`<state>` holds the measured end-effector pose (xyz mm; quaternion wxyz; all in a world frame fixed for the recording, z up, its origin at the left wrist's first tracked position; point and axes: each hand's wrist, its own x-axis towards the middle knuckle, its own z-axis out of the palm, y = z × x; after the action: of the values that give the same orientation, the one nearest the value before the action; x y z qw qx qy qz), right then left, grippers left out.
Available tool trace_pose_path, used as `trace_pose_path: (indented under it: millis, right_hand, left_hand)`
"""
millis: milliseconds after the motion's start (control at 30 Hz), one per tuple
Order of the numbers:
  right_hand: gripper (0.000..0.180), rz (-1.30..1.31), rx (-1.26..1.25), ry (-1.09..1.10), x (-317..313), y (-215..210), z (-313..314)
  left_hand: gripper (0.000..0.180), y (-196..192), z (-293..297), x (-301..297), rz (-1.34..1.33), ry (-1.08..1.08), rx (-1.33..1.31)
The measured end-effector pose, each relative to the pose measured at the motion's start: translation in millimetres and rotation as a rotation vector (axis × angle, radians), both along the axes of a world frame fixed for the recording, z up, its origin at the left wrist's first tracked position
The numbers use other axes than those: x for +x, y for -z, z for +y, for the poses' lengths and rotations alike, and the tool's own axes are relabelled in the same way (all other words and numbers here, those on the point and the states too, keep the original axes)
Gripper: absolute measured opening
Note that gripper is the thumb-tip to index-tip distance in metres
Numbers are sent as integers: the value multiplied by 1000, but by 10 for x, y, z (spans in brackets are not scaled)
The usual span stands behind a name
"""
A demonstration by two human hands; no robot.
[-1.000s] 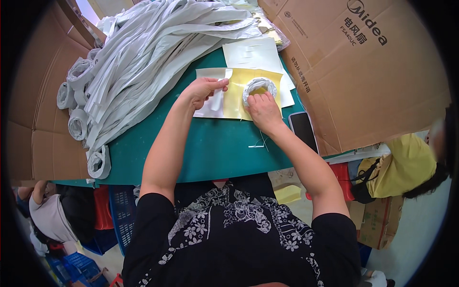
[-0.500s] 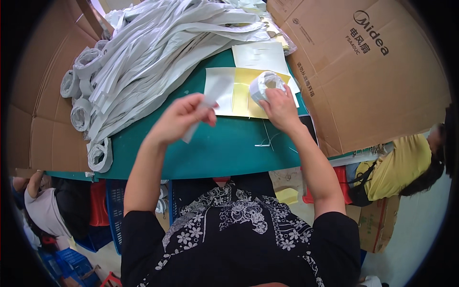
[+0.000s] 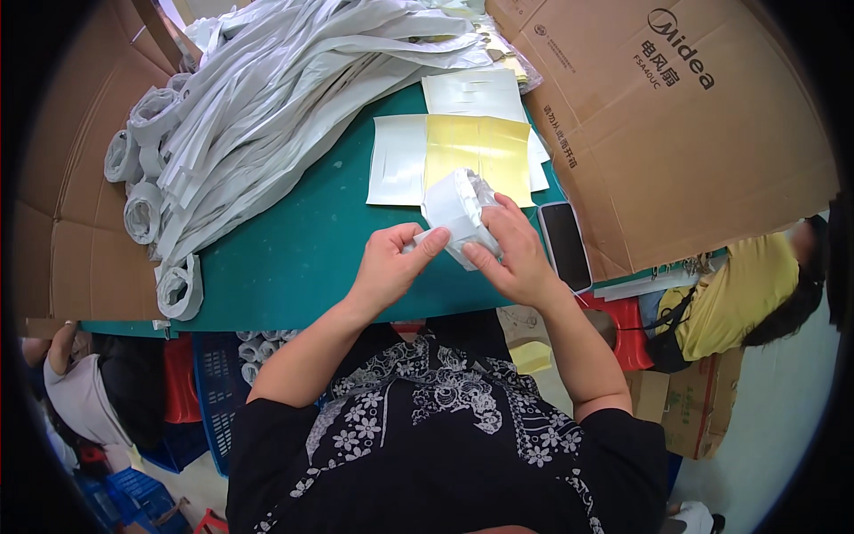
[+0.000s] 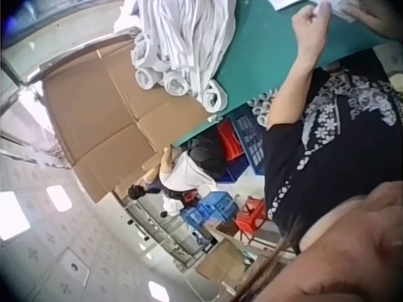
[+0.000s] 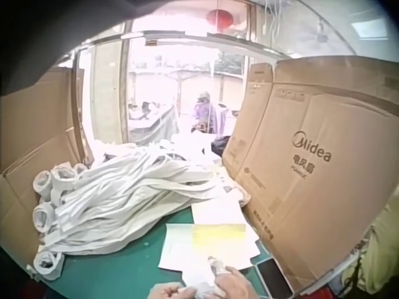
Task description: Rolling and packing white fabric belts into paper wraps at a factory workstation.
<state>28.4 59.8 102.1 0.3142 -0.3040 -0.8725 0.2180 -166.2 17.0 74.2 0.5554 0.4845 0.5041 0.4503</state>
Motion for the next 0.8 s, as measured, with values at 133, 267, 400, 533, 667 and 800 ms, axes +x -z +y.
trace_pose_path:
  millis: [133, 267, 400, 533, 667, 800]
  right_hand:
    - [24, 91, 27, -5, -128, 83, -64]
    - [20, 227, -54, 95, -282, 261, -136]
    - [20, 310, -259, 176, -326, 306, -133]
    - [19, 373, -389, 134, -297, 315, -118]
    - [19, 302, -162, 203, -363, 278, -199]
    - [19, 199, 122, 353, -428, 278, -210]
  left_hand:
    - [38, 131, -70, 38, -25, -86, 27]
    - [37, 141, -163, 145, -167, -176, 18]
    - [38, 155, -208, 104, -215, -178, -35]
    - [32, 245, -195, -137, -187, -32, -84]
    - [26, 239, -95, -33, 530, -564, 551]
    - [17, 253, -295, 93, 280, -659, 428]
